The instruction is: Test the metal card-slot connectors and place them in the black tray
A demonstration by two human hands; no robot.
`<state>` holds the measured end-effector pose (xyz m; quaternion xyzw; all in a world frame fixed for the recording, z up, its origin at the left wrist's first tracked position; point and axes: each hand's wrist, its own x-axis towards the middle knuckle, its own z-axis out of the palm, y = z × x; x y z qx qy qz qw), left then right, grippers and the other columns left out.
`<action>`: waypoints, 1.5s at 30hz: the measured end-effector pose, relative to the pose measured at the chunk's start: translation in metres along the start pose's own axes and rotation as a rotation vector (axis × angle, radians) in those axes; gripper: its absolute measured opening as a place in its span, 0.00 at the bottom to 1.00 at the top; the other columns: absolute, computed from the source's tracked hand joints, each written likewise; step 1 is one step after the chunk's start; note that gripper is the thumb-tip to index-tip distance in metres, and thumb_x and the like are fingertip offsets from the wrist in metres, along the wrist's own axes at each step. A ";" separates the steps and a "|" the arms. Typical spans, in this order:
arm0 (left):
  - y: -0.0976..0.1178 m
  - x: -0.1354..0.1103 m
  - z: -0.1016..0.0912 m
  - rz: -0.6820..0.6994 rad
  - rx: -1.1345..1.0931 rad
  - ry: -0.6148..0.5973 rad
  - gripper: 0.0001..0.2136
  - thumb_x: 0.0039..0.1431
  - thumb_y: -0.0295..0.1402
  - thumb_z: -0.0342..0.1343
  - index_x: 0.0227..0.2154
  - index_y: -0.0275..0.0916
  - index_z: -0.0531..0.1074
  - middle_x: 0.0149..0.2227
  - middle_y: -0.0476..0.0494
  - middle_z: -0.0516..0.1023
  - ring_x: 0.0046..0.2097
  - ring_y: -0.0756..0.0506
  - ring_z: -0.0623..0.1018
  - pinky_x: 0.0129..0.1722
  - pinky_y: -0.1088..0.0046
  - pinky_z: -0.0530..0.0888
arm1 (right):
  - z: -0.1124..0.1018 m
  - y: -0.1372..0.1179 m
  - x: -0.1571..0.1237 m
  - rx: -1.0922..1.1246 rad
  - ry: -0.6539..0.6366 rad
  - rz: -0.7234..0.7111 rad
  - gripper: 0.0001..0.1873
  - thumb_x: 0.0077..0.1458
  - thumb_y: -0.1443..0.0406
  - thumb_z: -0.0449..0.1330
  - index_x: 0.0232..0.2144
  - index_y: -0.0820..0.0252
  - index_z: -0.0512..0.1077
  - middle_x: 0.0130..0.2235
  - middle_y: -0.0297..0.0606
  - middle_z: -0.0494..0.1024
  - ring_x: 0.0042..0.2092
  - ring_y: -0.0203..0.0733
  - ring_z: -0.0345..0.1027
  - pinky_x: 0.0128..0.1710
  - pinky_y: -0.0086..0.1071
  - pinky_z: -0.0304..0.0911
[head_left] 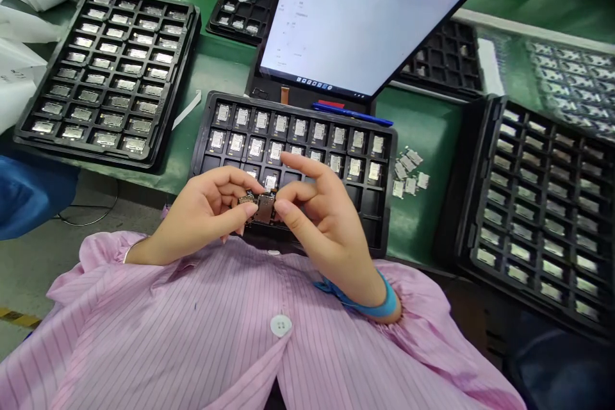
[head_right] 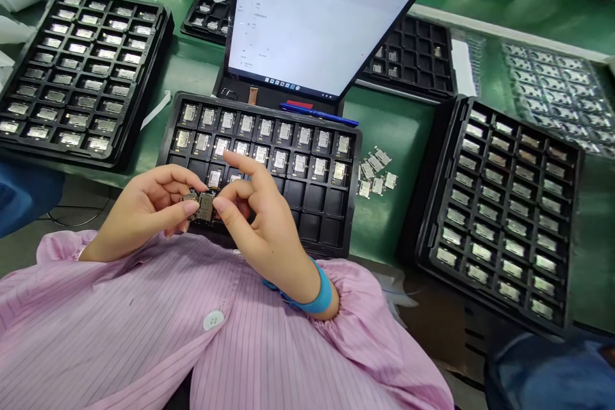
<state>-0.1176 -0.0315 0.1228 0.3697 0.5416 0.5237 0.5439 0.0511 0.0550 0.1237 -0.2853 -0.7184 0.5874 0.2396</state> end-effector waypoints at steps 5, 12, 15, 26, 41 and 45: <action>0.001 -0.001 0.003 0.018 0.034 0.029 0.08 0.56 0.26 0.60 0.39 0.38 0.74 0.26 0.52 0.73 0.22 0.55 0.73 0.16 0.86 0.68 | -0.002 0.001 -0.003 0.117 -0.044 0.147 0.07 0.60 0.61 0.58 0.34 0.57 0.66 0.22 0.29 0.69 0.23 0.33 0.61 0.23 0.29 0.56; -0.003 -0.001 0.003 -0.044 -0.044 -0.004 0.11 0.60 0.33 0.59 0.45 0.39 0.75 0.29 0.49 0.78 0.30 0.47 0.82 0.22 0.81 0.77 | -0.002 0.000 -0.001 0.104 0.010 0.241 0.09 0.56 0.62 0.59 0.27 0.58 0.64 0.18 0.27 0.67 0.20 0.30 0.56 0.20 0.25 0.51; -0.005 0.000 0.002 -0.068 -0.064 -0.013 0.12 0.62 0.33 0.56 0.47 0.39 0.75 0.33 0.46 0.80 0.32 0.46 0.82 0.22 0.80 0.78 | -0.003 0.000 0.000 0.094 0.026 0.251 0.08 0.55 0.64 0.58 0.26 0.58 0.63 0.18 0.27 0.66 0.19 0.30 0.56 0.19 0.25 0.50; -0.007 0.001 0.000 -0.096 -0.082 -0.049 0.13 0.63 0.31 0.53 0.48 0.38 0.77 0.31 0.45 0.81 0.30 0.49 0.81 0.20 0.82 0.75 | -0.005 0.002 0.001 0.049 0.026 0.241 0.08 0.54 0.65 0.58 0.24 0.57 0.63 0.17 0.27 0.65 0.19 0.30 0.55 0.18 0.25 0.50; -0.010 0.004 -0.005 -0.118 -0.171 -0.062 0.12 0.64 0.32 0.52 0.46 0.38 0.77 0.32 0.44 0.80 0.29 0.48 0.80 0.19 0.81 0.74 | -0.003 0.003 0.003 0.007 0.020 0.218 0.08 0.54 0.65 0.58 0.24 0.57 0.63 0.20 0.28 0.66 0.20 0.30 0.56 0.20 0.26 0.51; -0.011 0.004 -0.006 -0.115 -0.196 -0.066 0.11 0.64 0.31 0.52 0.44 0.39 0.77 0.32 0.45 0.80 0.29 0.49 0.80 0.19 0.82 0.74 | -0.003 0.003 0.003 0.002 0.014 0.207 0.08 0.55 0.66 0.58 0.24 0.57 0.63 0.20 0.27 0.65 0.20 0.30 0.56 0.20 0.26 0.50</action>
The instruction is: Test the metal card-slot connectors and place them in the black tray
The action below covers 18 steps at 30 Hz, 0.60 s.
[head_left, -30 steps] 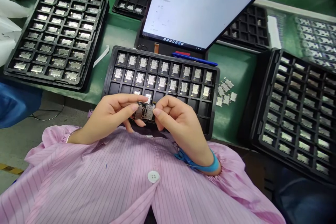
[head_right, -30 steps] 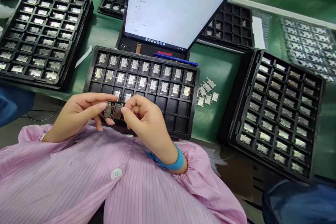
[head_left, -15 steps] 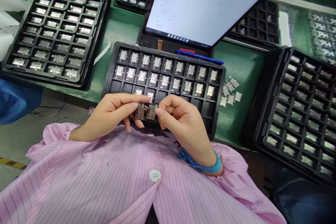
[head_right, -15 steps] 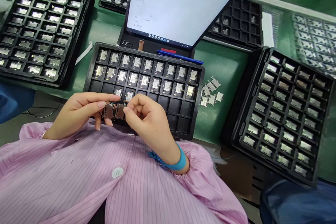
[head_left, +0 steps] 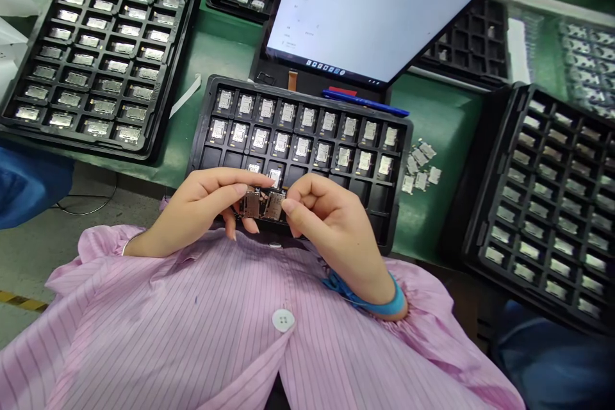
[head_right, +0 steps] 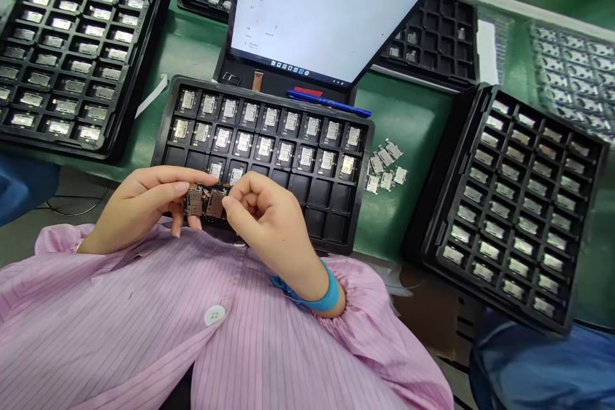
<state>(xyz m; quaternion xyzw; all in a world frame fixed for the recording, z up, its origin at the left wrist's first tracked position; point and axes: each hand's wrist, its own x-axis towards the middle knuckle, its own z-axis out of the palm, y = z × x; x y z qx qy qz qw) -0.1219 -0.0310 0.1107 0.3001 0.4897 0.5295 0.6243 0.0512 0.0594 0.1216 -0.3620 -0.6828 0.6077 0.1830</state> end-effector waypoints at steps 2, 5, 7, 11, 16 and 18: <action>-0.001 0.000 -0.001 0.000 0.005 0.002 0.11 0.64 0.31 0.52 0.44 0.39 0.78 0.33 0.45 0.80 0.29 0.49 0.80 0.19 0.82 0.73 | 0.000 0.000 0.000 -0.012 -0.003 0.001 0.08 0.55 0.66 0.57 0.25 0.57 0.63 0.19 0.27 0.65 0.20 0.30 0.56 0.20 0.27 0.50; -0.001 0.000 -0.003 -0.006 -0.011 -0.010 0.11 0.64 0.32 0.52 0.44 0.39 0.77 0.33 0.45 0.80 0.29 0.49 0.80 0.18 0.82 0.74 | 0.001 -0.001 0.001 -0.024 -0.009 0.003 0.08 0.55 0.65 0.57 0.25 0.58 0.64 0.19 0.27 0.65 0.20 0.30 0.56 0.21 0.27 0.51; -0.002 0.001 -0.004 -0.012 -0.031 -0.021 0.11 0.64 0.32 0.52 0.44 0.39 0.77 0.33 0.45 0.79 0.29 0.49 0.80 0.18 0.82 0.74 | 0.002 -0.001 0.001 -0.024 -0.014 0.004 0.08 0.55 0.65 0.57 0.25 0.58 0.64 0.19 0.27 0.66 0.20 0.30 0.56 0.21 0.27 0.51; -0.002 0.000 -0.006 -0.016 -0.037 -0.029 0.11 0.64 0.32 0.52 0.45 0.38 0.77 0.33 0.45 0.79 0.29 0.48 0.80 0.18 0.82 0.74 | 0.003 -0.002 0.002 -0.019 -0.028 0.013 0.08 0.56 0.66 0.57 0.25 0.58 0.64 0.19 0.27 0.67 0.20 0.30 0.56 0.20 0.26 0.51; -0.003 0.000 -0.006 -0.019 -0.021 -0.029 0.12 0.64 0.34 0.52 0.45 0.38 0.76 0.33 0.44 0.79 0.29 0.48 0.80 0.18 0.81 0.74 | 0.004 -0.002 0.003 -0.034 -0.031 0.015 0.09 0.56 0.65 0.57 0.25 0.58 0.64 0.19 0.27 0.67 0.20 0.30 0.56 0.20 0.26 0.52; -0.001 0.000 -0.007 -0.014 0.008 -0.017 0.12 0.64 0.34 0.53 0.45 0.37 0.76 0.34 0.44 0.79 0.29 0.48 0.80 0.18 0.80 0.74 | 0.003 -0.001 0.004 -0.044 -0.035 0.015 0.08 0.56 0.65 0.57 0.25 0.58 0.64 0.19 0.27 0.67 0.20 0.30 0.57 0.21 0.26 0.52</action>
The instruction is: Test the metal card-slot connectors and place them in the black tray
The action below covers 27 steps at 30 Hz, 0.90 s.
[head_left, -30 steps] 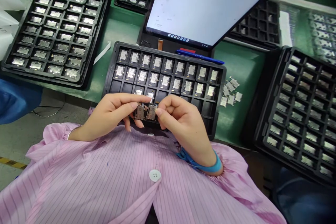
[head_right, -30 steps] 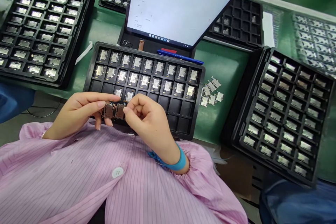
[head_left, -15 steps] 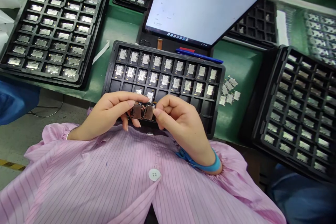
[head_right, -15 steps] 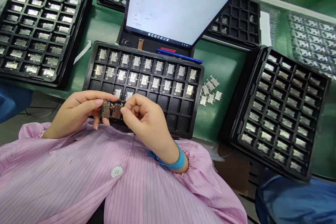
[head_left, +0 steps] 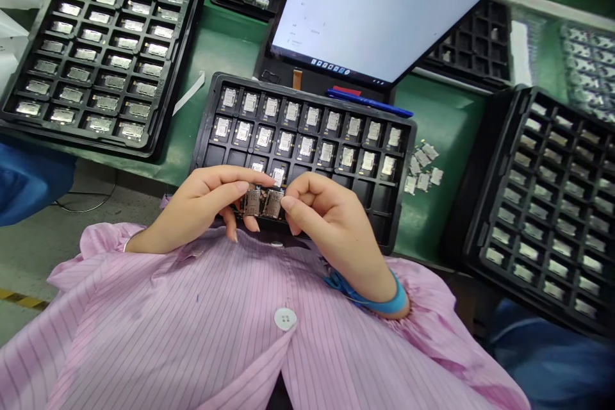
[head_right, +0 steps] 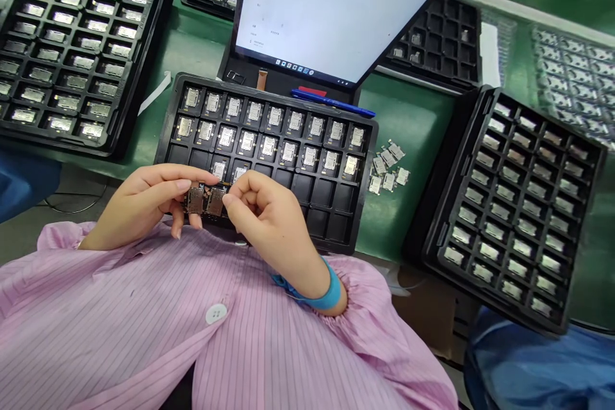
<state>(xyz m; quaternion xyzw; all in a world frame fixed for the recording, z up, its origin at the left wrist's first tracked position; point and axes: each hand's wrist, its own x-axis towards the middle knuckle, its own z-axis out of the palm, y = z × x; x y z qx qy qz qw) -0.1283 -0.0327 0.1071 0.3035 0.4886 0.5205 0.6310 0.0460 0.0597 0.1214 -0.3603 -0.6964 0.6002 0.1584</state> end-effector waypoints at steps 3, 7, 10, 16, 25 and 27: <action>0.005 0.000 -0.010 0.095 0.135 0.177 0.12 0.62 0.34 0.55 0.45 0.37 0.76 0.34 0.44 0.78 0.30 0.48 0.79 0.19 0.80 0.74 | 0.000 0.002 0.006 -0.039 0.019 0.004 0.08 0.56 0.64 0.56 0.25 0.58 0.64 0.18 0.26 0.67 0.20 0.31 0.58 0.21 0.26 0.53; 0.013 0.003 -0.032 0.208 0.493 0.506 0.14 0.59 0.33 0.56 0.48 0.37 0.75 0.32 0.45 0.77 0.30 0.50 0.77 0.21 0.81 0.72 | 0.007 0.005 0.030 -0.172 0.050 0.023 0.09 0.55 0.66 0.56 0.24 0.58 0.64 0.18 0.27 0.70 0.21 0.32 0.61 0.24 0.27 0.55; 0.014 0.007 -0.041 0.141 0.766 0.543 0.16 0.58 0.34 0.56 0.48 0.38 0.75 0.35 0.45 0.78 0.27 0.52 0.76 0.22 0.79 0.70 | 0.021 0.008 0.052 -0.282 0.020 0.058 0.09 0.55 0.65 0.56 0.23 0.58 0.65 0.17 0.28 0.71 0.21 0.33 0.64 0.26 0.28 0.55; 0.002 0.012 -0.040 0.106 0.983 0.537 0.15 0.57 0.34 0.56 0.48 0.40 0.75 0.35 0.48 0.77 0.28 0.51 0.75 0.32 0.73 0.73 | 0.037 0.008 0.061 -0.539 0.066 0.052 0.09 0.58 0.62 0.58 0.26 0.58 0.69 0.22 0.31 0.74 0.25 0.36 0.66 0.27 0.29 0.52; -0.003 0.009 -0.032 0.152 1.253 0.526 0.14 0.60 0.36 0.57 0.47 0.39 0.76 0.36 0.46 0.73 0.33 0.48 0.73 0.40 0.70 0.72 | -0.053 0.020 0.001 -0.519 0.326 0.025 0.10 0.58 0.58 0.59 0.31 0.58 0.72 0.25 0.32 0.76 0.27 0.38 0.69 0.29 0.32 0.59; -0.003 0.008 -0.031 0.155 1.297 0.522 0.16 0.61 0.38 0.55 0.49 0.39 0.75 0.38 0.45 0.72 0.36 0.46 0.73 0.40 0.69 0.72 | -0.083 0.028 -0.013 -0.500 0.451 0.062 0.10 0.57 0.57 0.59 0.30 0.58 0.72 0.25 0.34 0.76 0.27 0.39 0.70 0.30 0.33 0.61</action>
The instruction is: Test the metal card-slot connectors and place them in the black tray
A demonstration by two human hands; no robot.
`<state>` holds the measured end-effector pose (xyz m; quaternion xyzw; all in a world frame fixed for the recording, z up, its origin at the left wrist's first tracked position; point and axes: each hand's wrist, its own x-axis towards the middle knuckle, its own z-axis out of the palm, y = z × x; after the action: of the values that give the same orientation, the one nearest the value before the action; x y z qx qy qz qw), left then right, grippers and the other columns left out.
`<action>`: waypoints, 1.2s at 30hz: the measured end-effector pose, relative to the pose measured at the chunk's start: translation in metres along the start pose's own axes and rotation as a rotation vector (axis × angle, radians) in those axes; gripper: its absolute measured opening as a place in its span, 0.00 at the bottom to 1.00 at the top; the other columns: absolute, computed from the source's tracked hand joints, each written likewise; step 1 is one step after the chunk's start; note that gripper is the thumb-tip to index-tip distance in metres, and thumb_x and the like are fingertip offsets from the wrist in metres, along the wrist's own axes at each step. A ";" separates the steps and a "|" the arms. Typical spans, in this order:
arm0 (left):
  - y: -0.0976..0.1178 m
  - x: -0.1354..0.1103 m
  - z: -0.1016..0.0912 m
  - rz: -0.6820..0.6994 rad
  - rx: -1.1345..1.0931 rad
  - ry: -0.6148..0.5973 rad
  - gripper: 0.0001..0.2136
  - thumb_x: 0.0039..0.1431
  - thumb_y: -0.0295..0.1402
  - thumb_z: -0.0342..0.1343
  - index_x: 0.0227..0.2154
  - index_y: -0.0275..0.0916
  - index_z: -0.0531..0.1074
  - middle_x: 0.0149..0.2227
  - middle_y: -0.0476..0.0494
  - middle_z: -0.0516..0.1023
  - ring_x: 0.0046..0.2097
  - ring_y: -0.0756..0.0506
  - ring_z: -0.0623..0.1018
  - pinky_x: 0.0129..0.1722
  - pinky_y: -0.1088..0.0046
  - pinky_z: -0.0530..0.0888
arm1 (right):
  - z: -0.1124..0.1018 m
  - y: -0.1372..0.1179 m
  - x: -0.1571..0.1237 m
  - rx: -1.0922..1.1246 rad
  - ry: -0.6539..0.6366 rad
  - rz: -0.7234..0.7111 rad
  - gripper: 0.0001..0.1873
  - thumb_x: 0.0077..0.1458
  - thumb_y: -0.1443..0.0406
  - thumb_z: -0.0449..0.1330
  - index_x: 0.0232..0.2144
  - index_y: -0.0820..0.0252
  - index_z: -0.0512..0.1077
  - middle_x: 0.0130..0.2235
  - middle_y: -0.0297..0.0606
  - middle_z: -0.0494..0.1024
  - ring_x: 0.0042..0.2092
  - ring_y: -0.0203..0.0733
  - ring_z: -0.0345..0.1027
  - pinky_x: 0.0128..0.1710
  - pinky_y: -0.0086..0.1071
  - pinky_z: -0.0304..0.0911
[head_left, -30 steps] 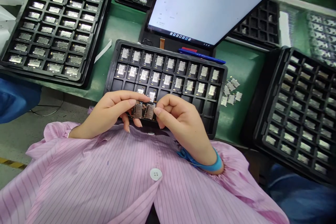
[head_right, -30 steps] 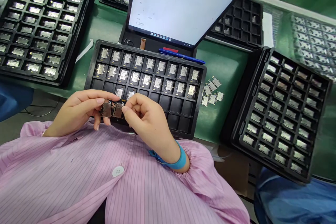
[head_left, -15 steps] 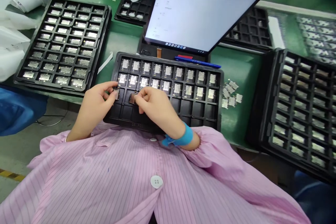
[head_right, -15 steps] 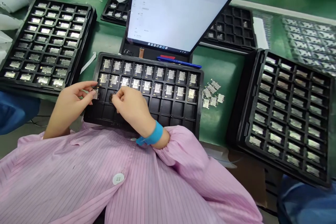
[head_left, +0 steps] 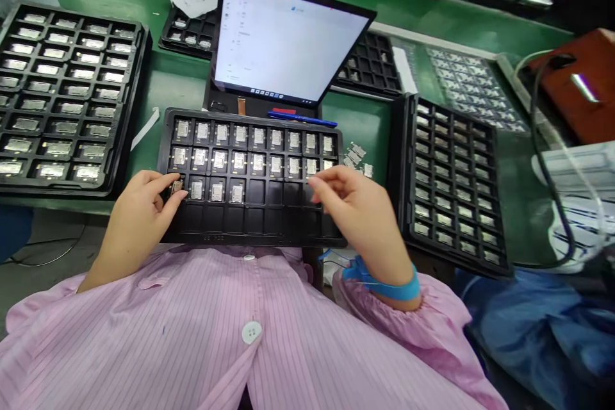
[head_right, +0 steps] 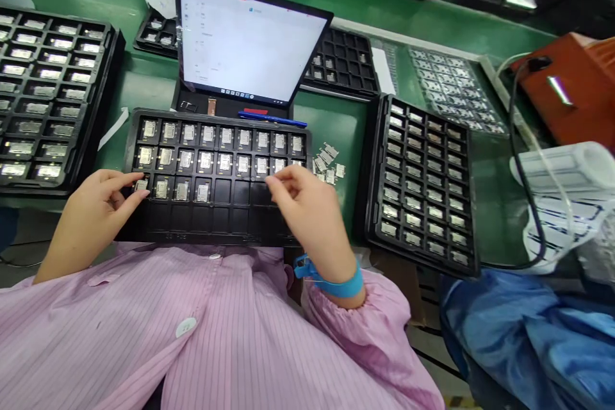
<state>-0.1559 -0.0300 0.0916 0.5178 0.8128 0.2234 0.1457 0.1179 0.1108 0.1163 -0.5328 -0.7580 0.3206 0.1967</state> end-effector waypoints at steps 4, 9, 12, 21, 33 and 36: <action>-0.002 -0.003 0.000 0.022 0.073 0.006 0.17 0.62 0.41 0.52 0.50 0.39 0.74 0.38 0.43 0.72 0.41 0.43 0.74 0.42 0.66 0.71 | -0.037 0.048 -0.004 -0.027 0.163 0.152 0.10 0.55 0.57 0.59 0.31 0.57 0.73 0.28 0.37 0.78 0.28 0.42 0.70 0.30 0.35 0.64; -0.005 -0.007 -0.004 0.001 0.124 -0.003 0.20 0.62 0.45 0.51 0.53 0.42 0.70 0.34 0.44 0.72 0.46 0.38 0.74 0.44 0.60 0.72 | -0.047 0.096 -0.005 -0.117 0.236 0.205 0.09 0.53 0.60 0.58 0.32 0.59 0.73 0.31 0.40 0.78 0.31 0.44 0.71 0.35 0.38 0.65; 0.007 -0.008 -0.005 0.002 0.170 0.032 0.19 0.62 0.45 0.50 0.52 0.44 0.71 0.36 0.44 0.73 0.44 0.37 0.75 0.43 0.58 0.72 | -0.037 0.109 0.003 -0.236 0.297 0.157 0.13 0.52 0.60 0.59 0.36 0.63 0.74 0.36 0.45 0.77 0.36 0.47 0.70 0.40 0.43 0.66; 0.069 -0.009 0.034 0.562 0.077 -0.214 0.20 0.64 0.44 0.52 0.56 0.42 0.68 0.57 0.39 0.69 0.58 0.38 0.70 0.56 0.56 0.70 | -0.010 0.116 0.026 -0.490 0.147 -0.038 0.26 0.64 0.64 0.47 0.63 0.61 0.62 0.68 0.55 0.51 0.68 0.62 0.44 0.60 0.60 0.52; 0.063 -0.003 0.064 0.821 0.254 -0.367 0.35 0.59 0.42 0.58 0.67 0.43 0.51 0.69 0.38 0.51 0.70 0.33 0.49 0.65 0.40 0.54 | -0.013 0.116 0.019 -0.474 0.043 -0.138 0.29 0.65 0.68 0.42 0.66 0.65 0.55 0.70 0.47 0.49 0.71 0.53 0.37 0.67 0.54 0.41; 0.058 -0.004 0.069 0.866 0.298 -0.311 0.38 0.57 0.41 0.59 0.67 0.40 0.48 0.69 0.36 0.51 0.69 0.31 0.50 0.64 0.38 0.52 | -0.010 0.110 0.021 -0.465 0.000 -0.158 0.30 0.64 0.68 0.42 0.67 0.67 0.52 0.70 0.47 0.48 0.71 0.53 0.37 0.67 0.53 0.39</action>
<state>-0.0772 0.0018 0.0623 0.8511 0.5143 0.0645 0.0831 0.1924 0.1584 0.0461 -0.5029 -0.8508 0.1209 0.0932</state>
